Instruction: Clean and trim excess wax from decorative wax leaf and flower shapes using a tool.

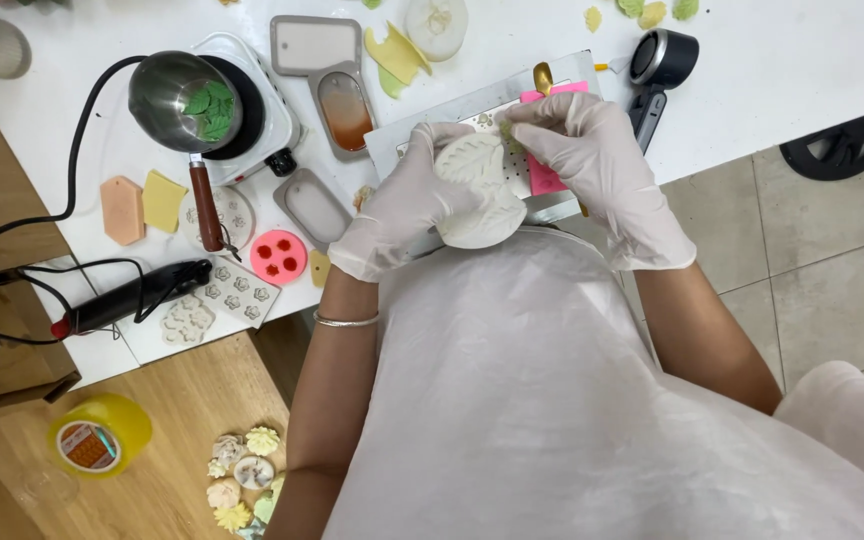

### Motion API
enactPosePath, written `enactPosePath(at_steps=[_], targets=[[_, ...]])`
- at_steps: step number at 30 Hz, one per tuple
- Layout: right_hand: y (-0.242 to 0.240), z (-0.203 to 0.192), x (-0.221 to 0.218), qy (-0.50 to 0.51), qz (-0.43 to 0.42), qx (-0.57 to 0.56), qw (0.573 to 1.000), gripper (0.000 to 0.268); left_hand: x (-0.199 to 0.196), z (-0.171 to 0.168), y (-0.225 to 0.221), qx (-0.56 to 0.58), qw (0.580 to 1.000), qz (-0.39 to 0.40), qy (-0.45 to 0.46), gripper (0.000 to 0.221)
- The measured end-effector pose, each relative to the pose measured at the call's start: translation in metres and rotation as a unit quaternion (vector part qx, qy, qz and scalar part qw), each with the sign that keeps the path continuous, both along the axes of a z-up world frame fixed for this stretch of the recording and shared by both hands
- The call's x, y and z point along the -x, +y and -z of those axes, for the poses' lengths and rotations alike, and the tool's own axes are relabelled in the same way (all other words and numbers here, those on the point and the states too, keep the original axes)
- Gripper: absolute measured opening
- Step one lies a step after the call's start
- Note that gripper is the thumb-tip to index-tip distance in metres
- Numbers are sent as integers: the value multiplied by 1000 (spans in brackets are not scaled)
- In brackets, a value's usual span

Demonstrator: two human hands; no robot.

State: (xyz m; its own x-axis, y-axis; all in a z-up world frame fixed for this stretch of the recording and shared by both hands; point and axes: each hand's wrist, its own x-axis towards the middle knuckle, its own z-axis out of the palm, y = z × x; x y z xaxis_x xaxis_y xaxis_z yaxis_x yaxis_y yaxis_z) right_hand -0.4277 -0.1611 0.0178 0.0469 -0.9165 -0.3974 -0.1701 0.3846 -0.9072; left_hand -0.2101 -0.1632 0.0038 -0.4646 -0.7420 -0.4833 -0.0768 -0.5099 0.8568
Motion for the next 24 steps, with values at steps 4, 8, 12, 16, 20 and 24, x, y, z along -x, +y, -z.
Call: enactPosePath(at_steps=[4, 8, 12, 16, 20, 24], targets=[[1, -17, -14, -35, -5, -49, 998, 29, 2, 2, -2, 21, 1000, -3, -9, 75], [1, -4, -8, -9, 42, -58, 997, 21, 3, -10, -4, 7, 1000, -22, 15, 65], [7, 8, 2, -35, 118, -62, 990, 22, 0, 5, 1, -119, 972, -156, 132, 43], [13, -16, -13, 305, -76, 337, 887, 37, 2, 5, 2, -70, 972, -167, 152, 33], [17, 6, -10, 201, -52, 170, 963, 19, 6, -11, 2, -66, 995, -75, 23, 32], [5, 29, 40, 145, 211, 221, 941, 25, -3, 9, 3, -52, 983, -163, 61, 31]])
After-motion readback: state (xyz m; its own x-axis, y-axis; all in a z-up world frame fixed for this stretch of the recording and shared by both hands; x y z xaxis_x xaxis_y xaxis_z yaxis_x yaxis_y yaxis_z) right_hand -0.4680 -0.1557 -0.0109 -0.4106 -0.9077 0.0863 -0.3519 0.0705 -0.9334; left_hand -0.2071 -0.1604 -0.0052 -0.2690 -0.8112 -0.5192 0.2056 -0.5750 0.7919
